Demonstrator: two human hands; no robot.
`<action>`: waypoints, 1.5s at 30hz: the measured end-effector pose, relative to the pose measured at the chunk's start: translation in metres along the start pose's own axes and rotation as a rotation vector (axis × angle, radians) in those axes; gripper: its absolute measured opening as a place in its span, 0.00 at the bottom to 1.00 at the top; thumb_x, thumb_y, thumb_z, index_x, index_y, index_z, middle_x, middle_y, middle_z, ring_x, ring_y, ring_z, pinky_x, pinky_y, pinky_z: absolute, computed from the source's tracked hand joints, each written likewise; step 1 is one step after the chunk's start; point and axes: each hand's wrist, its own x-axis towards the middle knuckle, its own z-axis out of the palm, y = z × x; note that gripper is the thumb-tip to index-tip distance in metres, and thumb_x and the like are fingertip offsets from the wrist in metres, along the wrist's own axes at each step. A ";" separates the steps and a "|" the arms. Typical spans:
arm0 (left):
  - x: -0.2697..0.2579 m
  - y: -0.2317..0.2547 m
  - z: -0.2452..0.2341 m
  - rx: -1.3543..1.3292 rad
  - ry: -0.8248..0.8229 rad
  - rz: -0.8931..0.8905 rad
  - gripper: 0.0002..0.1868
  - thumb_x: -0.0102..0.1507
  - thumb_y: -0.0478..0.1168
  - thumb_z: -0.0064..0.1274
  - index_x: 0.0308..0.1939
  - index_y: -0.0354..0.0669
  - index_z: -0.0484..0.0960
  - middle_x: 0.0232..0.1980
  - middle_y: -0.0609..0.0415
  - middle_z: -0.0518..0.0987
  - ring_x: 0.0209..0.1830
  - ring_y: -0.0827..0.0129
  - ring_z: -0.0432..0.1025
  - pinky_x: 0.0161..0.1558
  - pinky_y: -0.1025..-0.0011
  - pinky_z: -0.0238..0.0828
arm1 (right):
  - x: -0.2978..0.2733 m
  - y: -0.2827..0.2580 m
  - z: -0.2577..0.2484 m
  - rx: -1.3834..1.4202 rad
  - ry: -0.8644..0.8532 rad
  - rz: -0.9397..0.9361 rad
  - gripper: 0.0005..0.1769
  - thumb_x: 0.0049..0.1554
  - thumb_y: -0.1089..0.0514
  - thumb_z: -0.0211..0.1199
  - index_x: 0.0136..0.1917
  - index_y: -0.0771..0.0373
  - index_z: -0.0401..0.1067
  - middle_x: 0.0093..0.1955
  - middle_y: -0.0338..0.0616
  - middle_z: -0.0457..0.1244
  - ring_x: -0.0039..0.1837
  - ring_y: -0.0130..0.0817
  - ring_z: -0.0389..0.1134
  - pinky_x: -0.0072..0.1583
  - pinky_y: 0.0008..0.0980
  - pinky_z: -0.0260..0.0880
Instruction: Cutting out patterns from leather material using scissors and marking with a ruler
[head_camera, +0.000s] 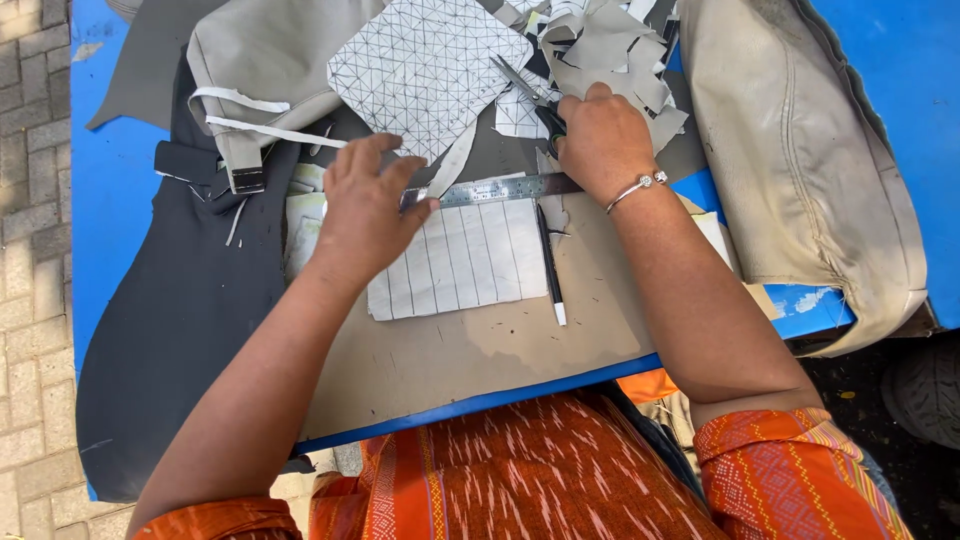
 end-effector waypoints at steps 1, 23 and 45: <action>-0.001 0.002 0.007 -0.002 -0.001 -0.002 0.27 0.58 0.52 0.68 0.59 0.49 0.81 0.65 0.46 0.69 0.65 0.47 0.60 0.58 0.44 0.58 | 0.002 0.000 -0.002 -0.001 -0.003 0.000 0.17 0.55 0.52 0.67 0.56 0.58 0.76 0.48 0.54 0.62 0.44 0.53 0.68 0.41 0.46 0.73; 0.073 -0.030 -0.017 -0.585 -0.453 -0.478 0.07 0.60 0.34 0.65 0.40 0.50 0.86 0.38 0.62 0.86 0.37 0.79 0.78 0.43 0.80 0.74 | -0.052 -0.032 -0.053 0.144 -0.584 -0.580 0.34 0.48 0.76 0.53 0.60 0.45 0.70 0.58 0.41 0.55 0.51 0.44 0.63 0.38 0.44 0.61; -0.042 0.061 0.039 0.199 -0.372 -0.061 0.46 0.66 0.70 0.39 0.79 0.46 0.54 0.80 0.43 0.53 0.79 0.47 0.46 0.69 0.39 0.44 | -0.037 -0.036 -0.075 1.498 -0.058 -0.188 0.08 0.59 0.68 0.59 0.49 0.61 0.63 0.50 0.45 0.61 0.46 0.35 0.68 0.52 0.31 0.78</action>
